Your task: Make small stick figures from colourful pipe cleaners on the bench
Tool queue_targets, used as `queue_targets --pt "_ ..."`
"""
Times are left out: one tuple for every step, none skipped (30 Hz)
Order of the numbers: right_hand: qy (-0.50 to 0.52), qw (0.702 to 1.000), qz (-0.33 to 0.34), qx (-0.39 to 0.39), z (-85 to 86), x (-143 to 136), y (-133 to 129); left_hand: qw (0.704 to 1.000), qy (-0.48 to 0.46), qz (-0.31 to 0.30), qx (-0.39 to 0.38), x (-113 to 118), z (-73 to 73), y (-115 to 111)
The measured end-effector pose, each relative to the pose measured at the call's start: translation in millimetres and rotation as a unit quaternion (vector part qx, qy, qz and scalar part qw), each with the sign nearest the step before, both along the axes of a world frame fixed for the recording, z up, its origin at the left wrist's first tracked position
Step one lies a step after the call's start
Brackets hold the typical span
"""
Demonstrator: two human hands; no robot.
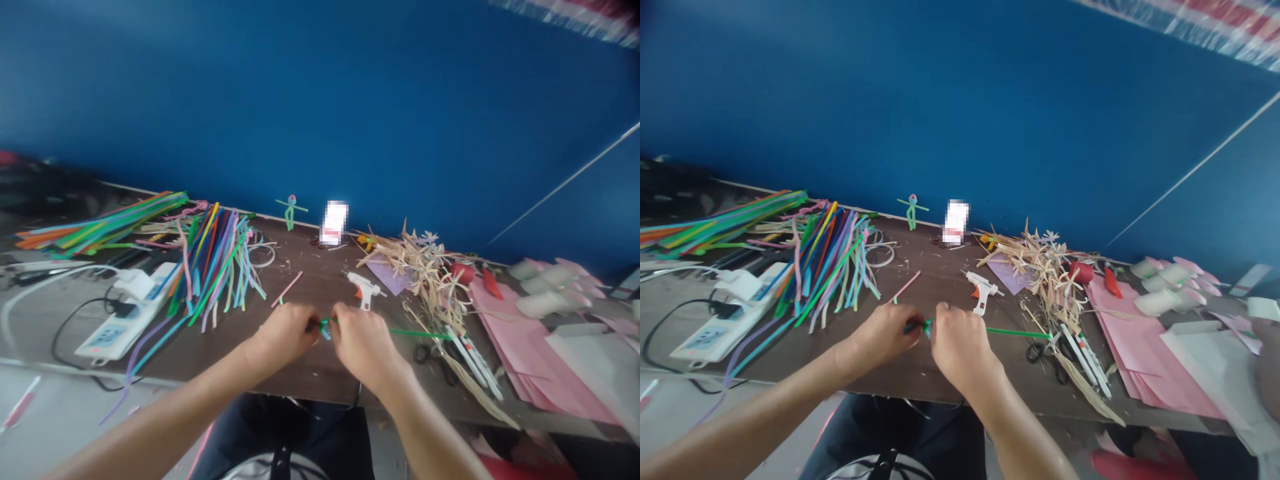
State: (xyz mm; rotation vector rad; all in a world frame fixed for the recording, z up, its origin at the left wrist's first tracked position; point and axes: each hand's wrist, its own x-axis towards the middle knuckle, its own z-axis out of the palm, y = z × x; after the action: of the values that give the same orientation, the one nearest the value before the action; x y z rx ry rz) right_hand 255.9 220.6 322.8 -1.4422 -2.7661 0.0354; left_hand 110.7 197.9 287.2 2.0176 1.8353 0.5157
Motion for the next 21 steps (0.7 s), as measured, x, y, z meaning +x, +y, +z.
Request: queue_targets --pt "0.005 1.000 -0.009 0.007 -0.9 -1.5 -2.7 1.000 -0.006 0.011 0.015 -0.3 -1.7 0.9" --pt "0.013 1.000 -0.015 0.012 -2.0 -2.5 -5.5 0.999 -0.016 0.020 0.029 -0.9 -3.2 1.8" --pt "0.023 0.999 -0.017 0.014 -3.5 -3.2 -8.1 0.998 -0.029 0.027 0.042 -1.7 -4.7 2.6" --pt "0.034 0.999 -0.018 0.016 -5.4 -3.6 -10.7 0.997 -0.042 0.034 0.052 -2.6 -6.0 3.3" --pt "0.045 0.999 -0.017 0.017 -7.5 -3.9 -13.1 0.996 -0.053 0.041 0.059 -3.4 -7.2 4.0" --pt "0.055 0.998 -0.016 0.019 -9.8 -4.1 -15.3 0.995 -0.061 0.048 0.066 -4.2 -8.2 4.5" --pt "0.065 0.998 -0.014 0.022 -12.3 -4.3 -17.4 0.994 -0.065 0.054 0.072 -4.8 -9.0 5.0" --pt "0.074 0.997 -0.013 0.023 -14.9 -4.5 -19.3 0.993 -0.067 0.060 0.076 -5.2 -9.4 5.4" --pt "0.083 0.996 -0.013 0.024 -17.3 -4.7 -21.0 0.992 -0.068 0.067 0.079 -5.5 -9.6 5.8" --pt "0.091 0.995 -0.012 0.024 -19.6 -4.8 -22.6 0.992 -0.070 0.074 0.079 -5.6 -9.4 6.1" --pt "0.099 0.995 -0.011 0.023 -21.5 -4.9 -24.0 0.991 -0.074 0.083 0.079 -5.6 -8.9 6.4" --pt "0.107 0.994 -0.009 0.021 -23.1 -4.9 -25.1 0.990 -0.080 0.091 0.078 -5.6 -8.2 6.6" --pt "0.116 0.993 -0.006 0.019 -24.4 -4.8 -26.1 0.989 -0.086 0.098 0.077 -5.5 -7.4 6.8" --pt "0.126 0.992 -0.001 0.018 -25.4 -4.7 -26.8 0.987 -0.093 0.103 0.077 -5.3 -6.7 7.0" --pt "0.136 0.990 0.003 0.018 -26.4 -4.5 -27.3 0.986 -0.099 0.107 0.080 -5.1 -6.0 7.1" --pt "0.147 0.989 0.006 0.018 -27.3 -4.4 -27.7 0.985 -0.105 0.111 0.083 -5.0 -5.4 7.3" --pt "0.156 0.988 0.009 0.019 -28.4 -4.3 -27.9 0.983 -0.111 0.113 0.087 -4.8 -5.1 7.4" --pt "0.165 0.986 0.012 0.020 -29.7 -4.4 -28.1 0.982 -0.119 0.117 0.091 -4.6 -4.9 7.5" --pt "0.173 0.985 0.015 0.022 -31.2 -4.5 -28.1 0.980 -0.128 0.120 0.094 -4.5 -4.9 7.6" --pt "0.181 0.983 0.018 0.023 -32.8 -4.8 -28.2 0.978 -0.138 0.122 0.097 -4.4 -5.0 7.8" --pt "0.189 0.981 0.022 0.024 -34.6 -5.1 -28.2 0.976 -0.149 0.123 0.097 -4.3 -5.0 8.0"
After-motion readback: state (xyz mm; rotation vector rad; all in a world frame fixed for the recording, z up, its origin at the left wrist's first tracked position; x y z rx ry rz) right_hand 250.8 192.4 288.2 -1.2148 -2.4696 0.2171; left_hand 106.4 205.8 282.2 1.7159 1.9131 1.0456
